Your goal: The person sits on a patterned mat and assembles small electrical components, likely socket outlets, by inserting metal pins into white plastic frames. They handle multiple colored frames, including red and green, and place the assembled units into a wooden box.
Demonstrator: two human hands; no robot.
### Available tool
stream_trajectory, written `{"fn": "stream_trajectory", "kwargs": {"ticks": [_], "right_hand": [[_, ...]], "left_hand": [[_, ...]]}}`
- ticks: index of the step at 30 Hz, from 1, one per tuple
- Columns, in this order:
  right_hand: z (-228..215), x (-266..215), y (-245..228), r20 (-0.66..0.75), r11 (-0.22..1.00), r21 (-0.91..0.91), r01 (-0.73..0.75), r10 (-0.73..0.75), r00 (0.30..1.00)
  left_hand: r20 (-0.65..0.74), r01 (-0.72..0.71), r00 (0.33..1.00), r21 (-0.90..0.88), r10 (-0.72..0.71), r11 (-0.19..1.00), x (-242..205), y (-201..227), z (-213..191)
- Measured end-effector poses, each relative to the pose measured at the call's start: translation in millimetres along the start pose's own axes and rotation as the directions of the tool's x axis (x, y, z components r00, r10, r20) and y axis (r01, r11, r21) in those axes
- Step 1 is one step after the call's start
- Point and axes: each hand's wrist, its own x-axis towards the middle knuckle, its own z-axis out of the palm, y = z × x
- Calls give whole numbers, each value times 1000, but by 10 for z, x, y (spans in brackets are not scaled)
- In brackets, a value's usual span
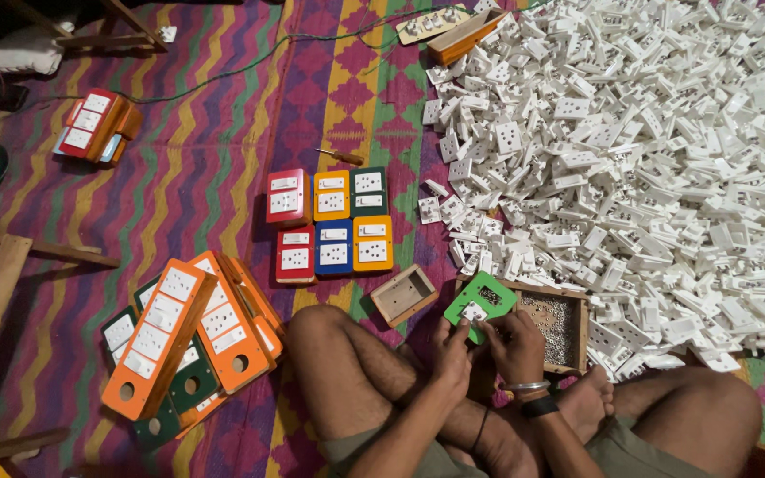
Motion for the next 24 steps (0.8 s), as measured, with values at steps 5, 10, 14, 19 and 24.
{"fn": "stream_trajectory", "kwargs": {"ticks": [5,10,14,19,24], "right_hand": [[-11,-35,-47,-7,999,-30,-13,13,1000],[23,-45,12,-8,998,36,-58,59,998],[37,-33,77,-38,994,79,-73,76,996],[53,-52,122,-36,993,102,-58,62,997],[61,-73,130,28,988,51,-146,145,989]], "left_hand": [[-5,-3,1000,-14,3,1000,5,-5,11],[-28,14,1000,55,-12,998,-49,20,35],[-17,-13,1000,55,14,998,-71,55,94],[5,-43,999,39,43,998,-44,-10,54],[25,-67,997,-51,68,996,96,-188,-74]]}}
